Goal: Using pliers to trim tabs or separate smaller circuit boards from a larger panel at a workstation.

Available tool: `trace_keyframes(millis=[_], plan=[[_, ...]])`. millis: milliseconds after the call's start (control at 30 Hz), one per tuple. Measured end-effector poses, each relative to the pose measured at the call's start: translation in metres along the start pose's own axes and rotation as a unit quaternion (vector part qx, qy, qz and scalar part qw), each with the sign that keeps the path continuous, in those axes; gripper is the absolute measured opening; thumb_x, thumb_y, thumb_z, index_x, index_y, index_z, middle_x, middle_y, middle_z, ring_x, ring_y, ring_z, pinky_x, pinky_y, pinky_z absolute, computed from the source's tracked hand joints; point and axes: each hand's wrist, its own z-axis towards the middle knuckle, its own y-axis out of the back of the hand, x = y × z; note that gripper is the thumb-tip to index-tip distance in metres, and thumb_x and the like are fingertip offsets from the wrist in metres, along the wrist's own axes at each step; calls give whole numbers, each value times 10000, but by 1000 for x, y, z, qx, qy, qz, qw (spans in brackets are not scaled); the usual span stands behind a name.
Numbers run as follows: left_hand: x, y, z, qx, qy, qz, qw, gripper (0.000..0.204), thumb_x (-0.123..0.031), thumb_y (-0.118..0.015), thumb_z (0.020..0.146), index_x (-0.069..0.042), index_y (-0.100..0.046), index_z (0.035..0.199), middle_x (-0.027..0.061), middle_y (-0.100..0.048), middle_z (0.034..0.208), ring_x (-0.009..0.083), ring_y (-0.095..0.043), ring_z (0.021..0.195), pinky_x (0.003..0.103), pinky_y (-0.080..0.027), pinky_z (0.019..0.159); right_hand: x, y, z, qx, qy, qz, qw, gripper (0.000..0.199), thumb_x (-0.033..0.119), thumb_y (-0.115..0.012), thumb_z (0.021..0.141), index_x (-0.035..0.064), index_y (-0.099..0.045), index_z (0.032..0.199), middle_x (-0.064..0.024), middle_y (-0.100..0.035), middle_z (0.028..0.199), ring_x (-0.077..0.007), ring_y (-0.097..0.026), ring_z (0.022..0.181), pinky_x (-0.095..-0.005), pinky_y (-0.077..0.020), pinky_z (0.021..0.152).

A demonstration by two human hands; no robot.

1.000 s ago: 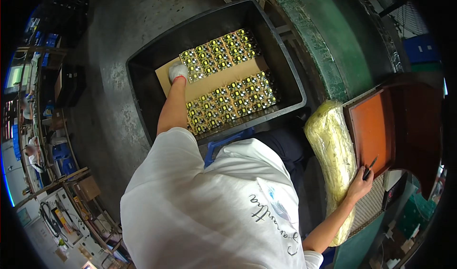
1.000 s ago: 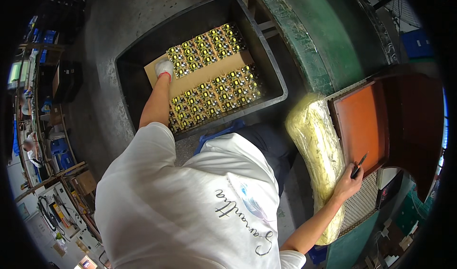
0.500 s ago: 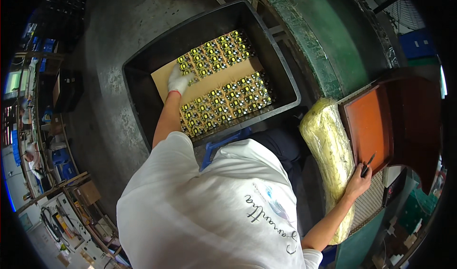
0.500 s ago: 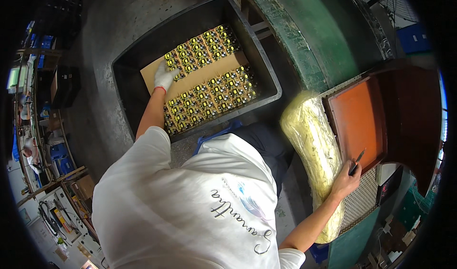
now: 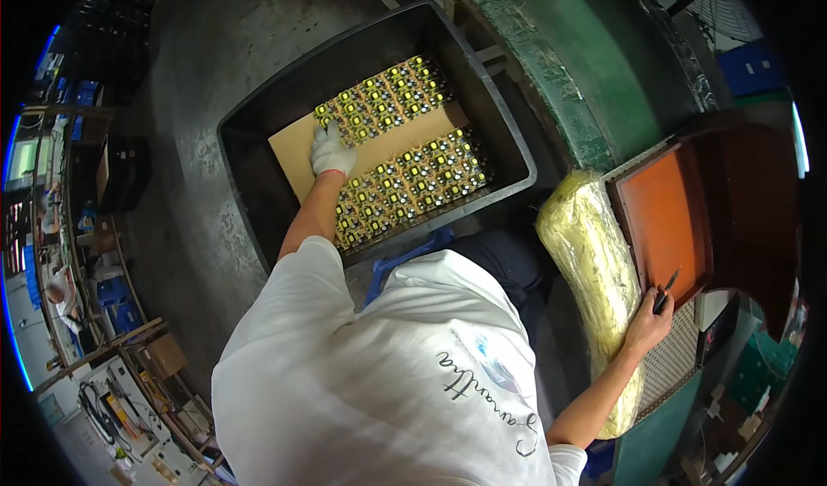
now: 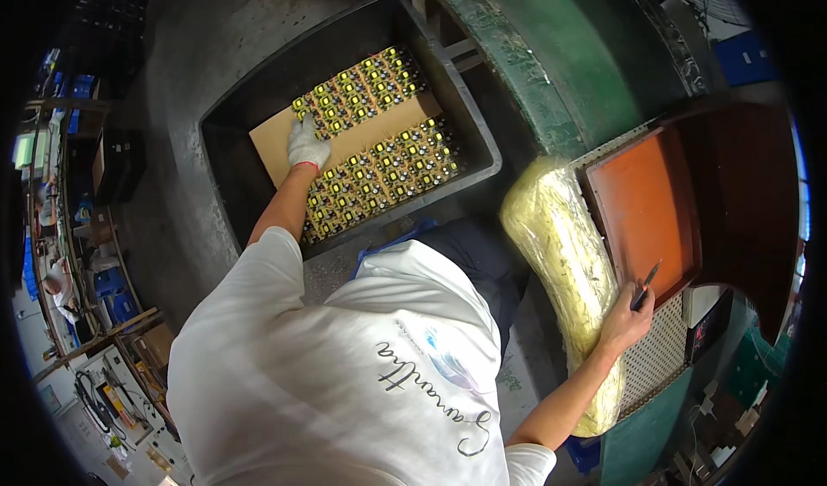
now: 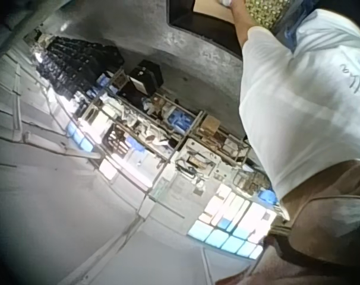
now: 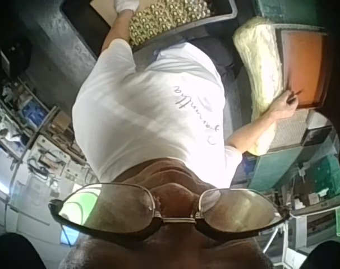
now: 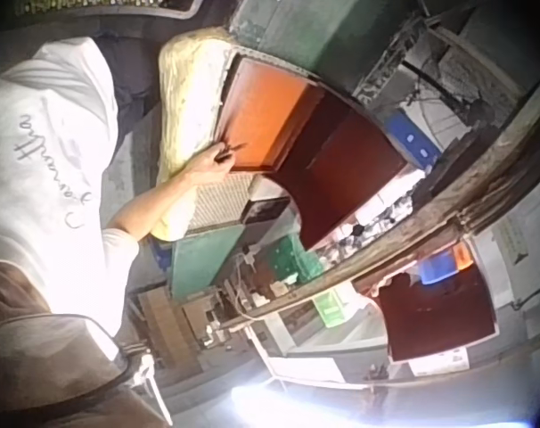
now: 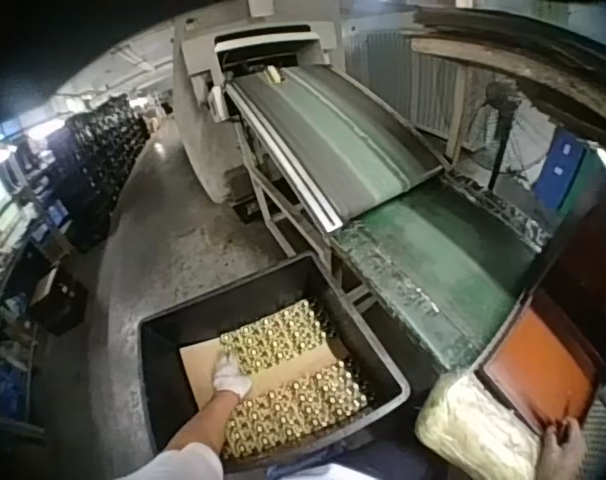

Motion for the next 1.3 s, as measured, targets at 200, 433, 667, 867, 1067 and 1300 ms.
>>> trace_keyframes(millis=[200,433,667,867,1067,1300], plan=[[-1,-22,25,12,-57,57,997,904,-249,-791,747,-15,-458,1555,294,-500,1537,433,-438,1469,451,-357,1246,-3,9,-5,-49,-33,53,997,317,217,-738,965,-39,-708,1150,-129,-722,925,-178,-640,832,-330,-524,797],[60,7,70,91,-96,15,991,990,-245,-902,706,20,-456,1550,272,-557,1502,408,-544,1383,410,-412,1192,-10,6,-7,-118,-27,259,958,224,138,-727,964,-11,-715,1131,-24,-675,909,-117,-592,822,-281,-507,782],[-83,81,-1,-85,-229,-310,919,511,-93,-694,952,80,-574,1417,228,-690,1337,295,-665,1247,363,-506,1077,-17,33,50,-117,20,278,953,280,117,-735,930,-1,-713,1182,-104,-721,959,-187,-675,851,-315,-538,798],[-274,129,-165,12,-386,-388,836,444,-32,-701,940,54,-626,1368,181,-717,1295,245,-698,1168,350,-530,1045,-40,19,104,-161,78,292,939,278,138,-730,947,0,-711,1187,-66,-712,940,-142,-649,837,-286,-526,781],[-424,129,-295,-1,-747,-196,636,435,-166,-753,843,46,-671,1213,263,-678,1225,411,-665,1151,447,-522,1029,-48,17,100,-160,48,324,931,289,160,-735,946,4,-712,1187,-66,-723,956,-137,-668,854,-287,-536,811],[-494,120,-378,268,-733,18,624,535,-312,-682,902,47,-601,1290,270,-611,1317,409,-578,1265,450,-467,1094,-59,15,102,-209,88,293,929,297,158,-773,896,14,-711,1148,-163,-731,986,-345,-714,873,-404,-569,811]])
